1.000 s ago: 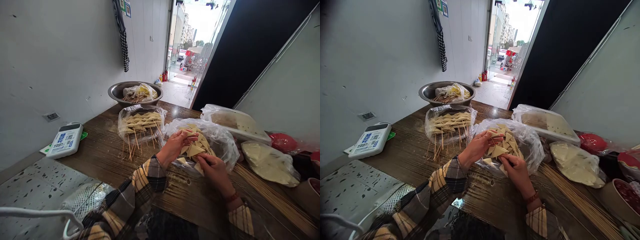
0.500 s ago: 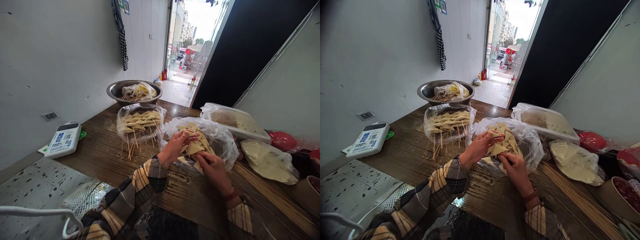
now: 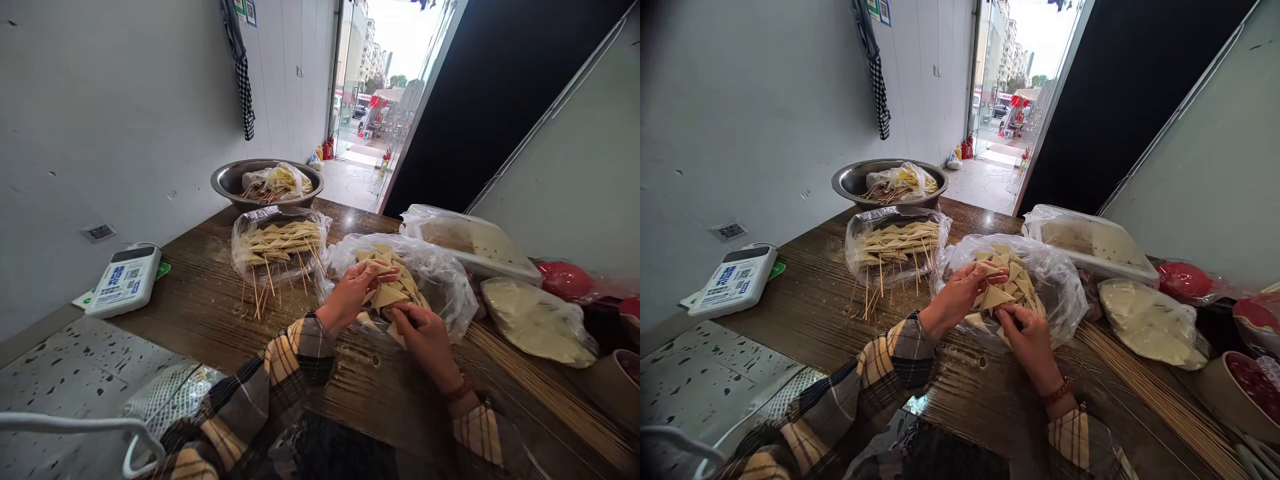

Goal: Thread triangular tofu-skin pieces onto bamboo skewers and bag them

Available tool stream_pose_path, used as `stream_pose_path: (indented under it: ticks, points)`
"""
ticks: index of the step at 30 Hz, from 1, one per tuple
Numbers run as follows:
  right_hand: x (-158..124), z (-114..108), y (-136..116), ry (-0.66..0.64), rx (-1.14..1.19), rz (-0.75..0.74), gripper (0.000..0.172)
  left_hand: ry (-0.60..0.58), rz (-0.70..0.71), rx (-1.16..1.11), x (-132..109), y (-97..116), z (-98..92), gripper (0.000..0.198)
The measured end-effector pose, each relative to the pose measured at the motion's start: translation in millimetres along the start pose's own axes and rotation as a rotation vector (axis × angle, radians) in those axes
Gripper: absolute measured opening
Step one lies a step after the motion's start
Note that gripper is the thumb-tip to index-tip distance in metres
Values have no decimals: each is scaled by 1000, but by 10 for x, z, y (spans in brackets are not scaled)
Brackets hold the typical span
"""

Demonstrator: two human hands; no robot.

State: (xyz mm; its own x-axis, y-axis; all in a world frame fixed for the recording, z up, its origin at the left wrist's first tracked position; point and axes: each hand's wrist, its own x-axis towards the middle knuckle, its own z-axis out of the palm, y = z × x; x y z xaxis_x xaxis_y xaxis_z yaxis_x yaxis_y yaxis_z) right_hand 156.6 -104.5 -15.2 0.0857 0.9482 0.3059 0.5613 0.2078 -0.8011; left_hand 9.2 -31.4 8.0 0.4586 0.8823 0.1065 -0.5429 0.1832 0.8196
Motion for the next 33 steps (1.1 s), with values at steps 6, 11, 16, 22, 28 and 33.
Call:
stream_pose_path:
  ticks: [6,11,16,22,28,33]
  points:
    - [19,13,-12,22,-16,-23,28,7,-32,-39,13,-81,27,32]
    - [37,23,-23,38,-11,-31,28,-20,-101,-146,0,-98,30,28]
    - [44,26,5,3,28,-2,30,-40,-158,-216,-8,-56,16,26]
    - [33,21,31,-87,77,30,31,39,-110,-178,28,30,-33,21]
    - [22,47,81,-42,69,28,31,57,-73,-154,43,29,-34,24]
    - [31,67,107,-28,73,27,29,40,-77,-131,27,-3,-6,27]
